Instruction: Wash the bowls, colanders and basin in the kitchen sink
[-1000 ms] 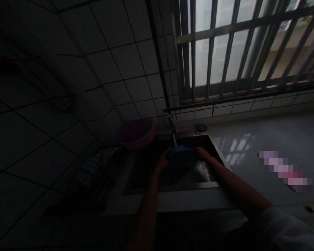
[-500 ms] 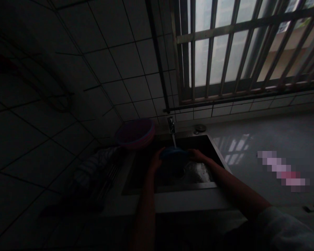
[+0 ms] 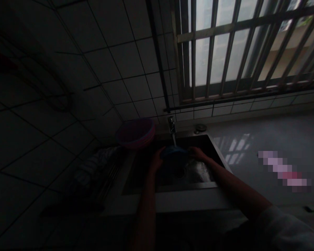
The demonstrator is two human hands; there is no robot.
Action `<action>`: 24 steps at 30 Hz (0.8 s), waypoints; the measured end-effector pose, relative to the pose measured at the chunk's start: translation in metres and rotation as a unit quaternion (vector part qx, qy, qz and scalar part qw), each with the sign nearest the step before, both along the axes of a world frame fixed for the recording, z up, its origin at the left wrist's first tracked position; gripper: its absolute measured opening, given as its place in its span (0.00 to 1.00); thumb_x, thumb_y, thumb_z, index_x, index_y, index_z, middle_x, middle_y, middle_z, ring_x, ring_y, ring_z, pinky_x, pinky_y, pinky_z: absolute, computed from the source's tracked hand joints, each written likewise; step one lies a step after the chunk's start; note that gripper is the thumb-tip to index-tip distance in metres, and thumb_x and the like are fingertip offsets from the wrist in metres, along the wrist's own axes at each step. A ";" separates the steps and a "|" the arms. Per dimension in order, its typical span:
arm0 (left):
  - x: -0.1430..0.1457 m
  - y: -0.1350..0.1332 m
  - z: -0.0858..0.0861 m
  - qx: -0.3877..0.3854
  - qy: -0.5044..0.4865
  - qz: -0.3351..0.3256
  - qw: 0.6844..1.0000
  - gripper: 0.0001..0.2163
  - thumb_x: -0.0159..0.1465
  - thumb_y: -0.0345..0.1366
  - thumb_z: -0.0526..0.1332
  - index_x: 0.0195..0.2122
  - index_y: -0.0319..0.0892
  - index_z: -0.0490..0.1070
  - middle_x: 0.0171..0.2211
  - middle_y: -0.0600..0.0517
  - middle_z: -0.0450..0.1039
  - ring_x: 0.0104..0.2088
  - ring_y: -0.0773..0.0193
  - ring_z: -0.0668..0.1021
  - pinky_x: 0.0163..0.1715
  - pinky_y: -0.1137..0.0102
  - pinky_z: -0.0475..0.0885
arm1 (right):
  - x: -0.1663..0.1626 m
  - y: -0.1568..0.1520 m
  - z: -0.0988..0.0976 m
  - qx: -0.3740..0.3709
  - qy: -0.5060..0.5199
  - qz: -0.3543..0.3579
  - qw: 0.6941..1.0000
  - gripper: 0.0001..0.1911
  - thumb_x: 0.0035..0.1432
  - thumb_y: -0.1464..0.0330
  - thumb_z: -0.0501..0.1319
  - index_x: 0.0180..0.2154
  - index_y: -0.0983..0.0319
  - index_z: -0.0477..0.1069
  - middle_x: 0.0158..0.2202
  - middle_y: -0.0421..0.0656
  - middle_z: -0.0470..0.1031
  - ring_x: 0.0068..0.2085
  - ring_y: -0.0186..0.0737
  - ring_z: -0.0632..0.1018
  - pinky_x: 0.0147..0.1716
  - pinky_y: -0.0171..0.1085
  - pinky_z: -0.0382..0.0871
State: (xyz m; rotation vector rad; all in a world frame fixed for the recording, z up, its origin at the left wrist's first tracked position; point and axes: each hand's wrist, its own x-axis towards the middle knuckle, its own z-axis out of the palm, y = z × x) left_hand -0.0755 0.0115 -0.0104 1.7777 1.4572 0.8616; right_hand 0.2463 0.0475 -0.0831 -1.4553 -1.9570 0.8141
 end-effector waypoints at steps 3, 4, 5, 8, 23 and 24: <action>-0.001 0.000 0.003 0.011 -0.004 0.016 1.000 0.42 0.51 0.16 0.61 0.69 0.47 0.71 0.68 0.45 0.72 0.68 0.50 0.74 0.71 0.53 0.65 | -0.004 0.001 -0.001 0.002 0.017 -0.009 1.000 0.24 0.52 0.77 0.70 0.52 0.59 0.81 0.52 0.46 0.85 0.52 0.51 0.85 0.55 0.43 0.77; -0.002 0.000 0.004 0.011 -0.003 0.025 1.000 0.41 0.51 0.17 0.61 0.69 0.46 0.72 0.67 0.45 0.73 0.68 0.50 0.74 0.71 0.53 0.65 | -0.006 0.001 -0.001 0.003 0.025 -0.006 1.000 0.24 0.53 0.77 0.70 0.52 0.59 0.81 0.52 0.46 0.85 0.52 0.50 0.85 0.55 0.43 0.77; -0.004 0.000 0.005 0.009 -0.003 0.035 0.999 0.41 0.51 0.17 0.61 0.68 0.46 0.72 0.67 0.45 0.74 0.67 0.50 0.74 0.71 0.54 0.65 | -0.007 0.000 -0.001 0.002 0.031 -0.001 1.000 0.23 0.53 0.77 0.69 0.52 0.59 0.81 0.53 0.47 0.85 0.53 0.50 0.84 0.55 0.44 0.76; -0.008 0.002 0.005 0.004 -0.003 0.050 0.999 0.39 0.52 0.17 0.62 0.67 0.46 0.74 0.65 0.45 0.75 0.66 0.51 0.76 0.70 0.55 0.67 | -0.012 -0.003 -0.001 -0.002 0.048 0.021 0.999 0.22 0.53 0.77 0.69 0.51 0.59 0.81 0.53 0.47 0.85 0.53 0.50 0.84 0.56 0.45 0.76; 0.016 0.012 -0.028 0.006 -0.052 -0.096 0.994 0.44 0.54 0.33 0.75 0.73 0.46 0.64 0.72 0.40 0.65 0.70 0.45 0.70 0.70 0.49 0.65 | 0.027 0.004 0.012 0.071 0.025 -0.126 0.989 0.18 0.52 0.76 0.67 0.46 0.56 0.81 0.44 0.43 0.86 0.44 0.46 0.85 0.46 0.38 0.76; 0.019 0.012 -0.029 -0.001 -0.059 -0.109 0.992 0.46 0.54 0.35 0.76 0.74 0.47 0.62 0.73 0.40 0.63 0.70 0.44 0.70 0.70 0.48 0.64 | 0.031 0.004 0.014 0.076 0.026 -0.139 0.987 0.18 0.53 0.75 0.67 0.46 0.56 0.81 0.44 0.43 0.86 0.44 0.46 0.85 0.46 0.37 0.76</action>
